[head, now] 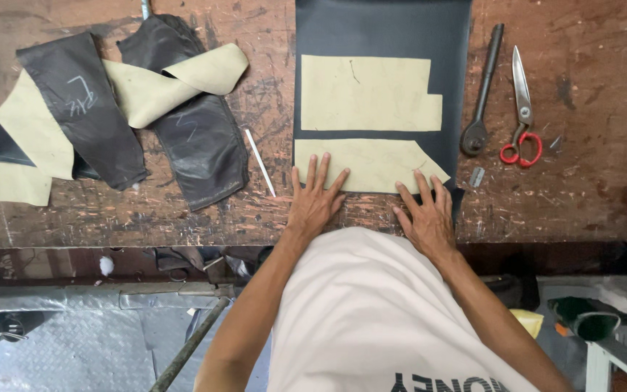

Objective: The person marks a black leather sheet with a white marker, places paper templates on the leather, and uses a ratchet wrench to hold the templates in place. They then cut the leather around the templates with scissors and mark the cut pieces.

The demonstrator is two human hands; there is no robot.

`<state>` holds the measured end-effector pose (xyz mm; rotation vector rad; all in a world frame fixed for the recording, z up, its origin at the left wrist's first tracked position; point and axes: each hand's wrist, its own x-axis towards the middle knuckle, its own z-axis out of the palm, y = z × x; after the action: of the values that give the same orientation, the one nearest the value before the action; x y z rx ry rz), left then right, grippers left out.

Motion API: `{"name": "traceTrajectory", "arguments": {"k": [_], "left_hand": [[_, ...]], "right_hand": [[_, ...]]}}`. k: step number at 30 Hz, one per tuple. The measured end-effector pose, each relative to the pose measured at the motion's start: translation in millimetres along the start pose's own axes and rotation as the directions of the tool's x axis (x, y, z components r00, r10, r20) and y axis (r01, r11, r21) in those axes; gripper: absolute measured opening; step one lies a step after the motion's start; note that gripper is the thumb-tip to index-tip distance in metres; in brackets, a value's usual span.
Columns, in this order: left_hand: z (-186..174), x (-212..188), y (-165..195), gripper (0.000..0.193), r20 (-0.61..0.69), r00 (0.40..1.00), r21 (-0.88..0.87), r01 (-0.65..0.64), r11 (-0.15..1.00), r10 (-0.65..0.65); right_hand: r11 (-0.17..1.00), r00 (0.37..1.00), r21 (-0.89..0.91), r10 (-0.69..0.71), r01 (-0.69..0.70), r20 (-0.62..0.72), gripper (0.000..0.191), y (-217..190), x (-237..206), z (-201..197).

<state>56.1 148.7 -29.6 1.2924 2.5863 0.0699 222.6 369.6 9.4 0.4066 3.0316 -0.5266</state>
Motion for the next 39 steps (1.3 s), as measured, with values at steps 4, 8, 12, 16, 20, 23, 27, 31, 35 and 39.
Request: {"name": "traceTrajectory", "arguments": {"k": [4, 8, 12, 16, 20, 23, 27, 31, 35, 39], "left_hand": [[0.2, -2.7, -0.1, 0.065, -0.014, 1.0, 0.004, -0.011, 1.0, 0.012], [-0.2, -3.4, 1.7, 0.065, -0.037, 0.999, -0.022, -0.018, 1.0, 0.017], [-3.4, -3.8, 3.2, 0.066, -0.047, 0.999, -0.026, -0.016, 1.0, 0.014], [-10.9, -4.3, 4.3, 0.067, -0.073, 0.997, -0.053, -0.025, 0.998, 0.021], [-19.6, 0.5, 8.9, 0.063, -0.072, 0.997, -0.093, -0.012, 0.996, 0.005], [-23.9, 5.2, 14.3, 0.06, -0.068, 0.998, -0.112, -0.008, 0.994, 0.001], [-26.4, 3.3, 19.1, 0.058, -0.134, 0.991, -0.112, -0.042, 0.993, 0.027], [-29.0, -6.3, 15.9, 0.055, -0.132, 0.991, -0.145, -0.031, 0.989, 0.012], [-31.1, -14.0, 9.6, 0.053, -0.165, 0.986, -0.142, -0.02, 0.99, -0.003], [-31.2, -20.3, 3.9, 0.052, -0.149, 0.989, -0.127, 0.005, 0.992, -0.024]], "right_hand": [[1.0, 1.0, 0.029, 0.009, -0.009, -0.001, 0.052, 0.8, -2.6, 0.7], [0.999, 1.0, 0.038, -0.002, 0.003, -0.022, 0.051, 1.9, -3.8, 1.7], [1.0, 1.0, 0.024, -0.002, 0.003, -0.018, 0.051, 1.5, -1.7, 1.3], [1.0, 1.0, 0.005, -0.005, 0.005, -0.024, 0.053, 0.6, -0.5, -4.3], [0.983, 0.957, 0.148, 0.147, -0.112, -0.251, 0.049, 18.9, 4.9, -22.0], [0.907, 0.861, 0.309, 0.384, -0.285, -0.333, 0.042, 51.9, 23.3, -38.8], [0.819, 0.8, 0.416, 0.53, -0.395, -0.283, 0.048, 98.7, 64.8, -45.3], [0.906, 0.821, 0.146, 0.422, -0.398, -0.384, 0.051, 126.3, 107.3, -26.6], [0.896, 0.798, 0.205, 0.444, -0.394, -0.408, 0.033, 137.9, 130.3, -17.4], [0.921, 0.822, 0.341, 0.338, -0.188, -0.459, 0.021, 130.6, 122.6, -30.5]]}}
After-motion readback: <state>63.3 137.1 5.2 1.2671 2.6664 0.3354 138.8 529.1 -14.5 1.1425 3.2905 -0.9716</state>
